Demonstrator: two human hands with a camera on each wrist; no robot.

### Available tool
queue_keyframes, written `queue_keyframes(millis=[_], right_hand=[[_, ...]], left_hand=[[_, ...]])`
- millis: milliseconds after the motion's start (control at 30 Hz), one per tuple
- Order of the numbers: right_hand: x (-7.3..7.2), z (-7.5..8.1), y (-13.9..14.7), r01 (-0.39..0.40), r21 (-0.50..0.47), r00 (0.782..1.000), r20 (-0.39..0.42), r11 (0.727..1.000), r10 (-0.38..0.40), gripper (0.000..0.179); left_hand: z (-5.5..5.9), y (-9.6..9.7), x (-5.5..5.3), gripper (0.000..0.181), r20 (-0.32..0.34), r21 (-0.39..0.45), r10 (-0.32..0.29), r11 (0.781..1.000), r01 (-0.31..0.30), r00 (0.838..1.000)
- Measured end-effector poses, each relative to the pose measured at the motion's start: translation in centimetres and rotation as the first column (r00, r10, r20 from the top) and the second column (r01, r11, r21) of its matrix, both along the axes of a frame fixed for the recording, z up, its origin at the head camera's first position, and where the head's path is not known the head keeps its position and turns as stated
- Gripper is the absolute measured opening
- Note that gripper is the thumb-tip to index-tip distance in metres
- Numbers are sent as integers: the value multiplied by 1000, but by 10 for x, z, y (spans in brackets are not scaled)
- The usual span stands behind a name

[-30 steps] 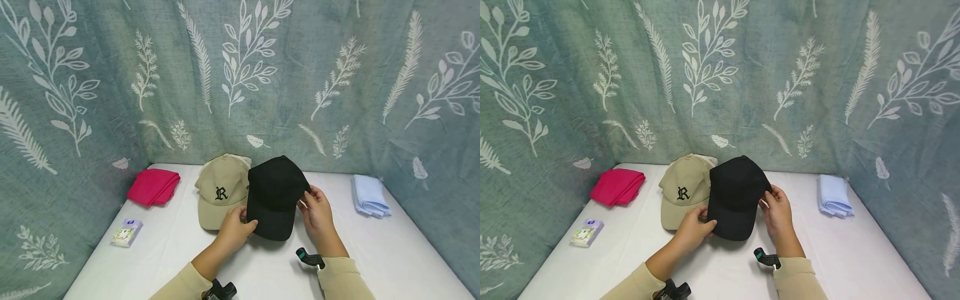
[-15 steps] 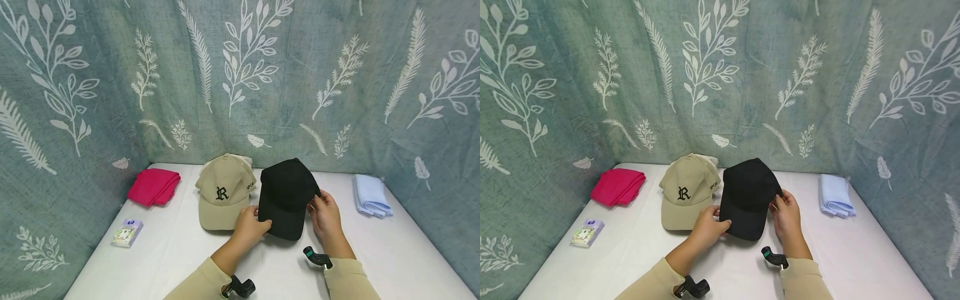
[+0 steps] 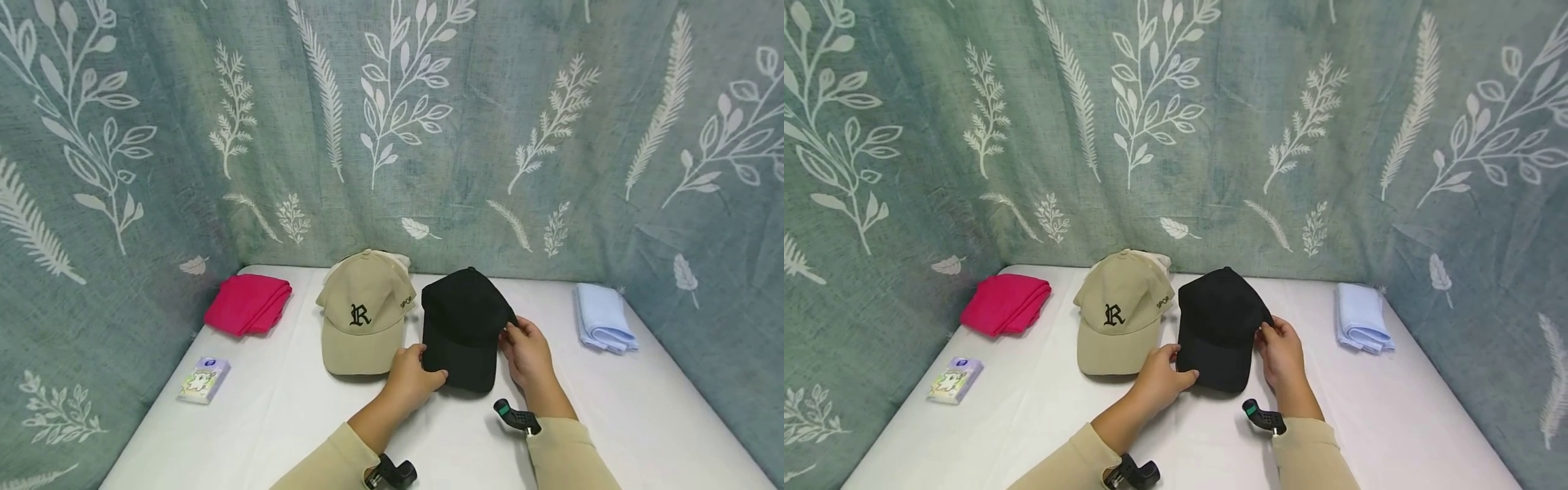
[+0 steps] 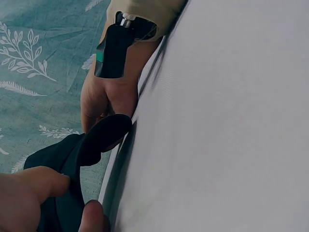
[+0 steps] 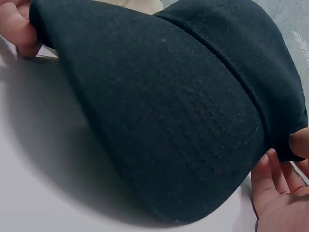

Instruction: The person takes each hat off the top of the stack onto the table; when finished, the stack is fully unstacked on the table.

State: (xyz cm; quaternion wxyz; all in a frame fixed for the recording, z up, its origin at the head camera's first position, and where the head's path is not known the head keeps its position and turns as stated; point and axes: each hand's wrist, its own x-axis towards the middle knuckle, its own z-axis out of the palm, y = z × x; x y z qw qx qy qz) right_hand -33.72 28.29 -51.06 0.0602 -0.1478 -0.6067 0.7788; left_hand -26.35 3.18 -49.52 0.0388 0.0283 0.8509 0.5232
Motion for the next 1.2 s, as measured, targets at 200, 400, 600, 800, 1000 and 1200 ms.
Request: queue_keyframes(millis=[200, 400, 600, 800, 1000, 1200], right_hand=[[1, -2, 0, -57, 117, 998, 0, 991, 57, 46], [-1, -4, -2, -86, 154, 996, -13, 984, 89, 48], [-2, -4, -3, -116, 205, 992, -20, 972, 122, 49], [-1, -1, -4, -167, 302, 985, 9, 939, 172, 55], [0, 0, -6, -221, 445, 973, 36, 868, 230, 58], [0, -1, -7, -253, 515, 957, 7, 819, 292, 60]], left_hand=[[-3, 2, 1, 70, 2, -7, 7, 1000, -7, 1000], [-6, 1, 0, 69, -13, -4, 21, 1000, -21, 1000], [-11, 4, 0, 62, -64, 9, 45, 999, -45, 997], [-11, 6, 0, 61, -62, 3, 54, 999, -54, 997], [-8, 5, 2, 60, -60, 3, 70, 998, -70, 996], [-7, 4, 4, 58, -78, 4, 76, 997, -76, 994]])
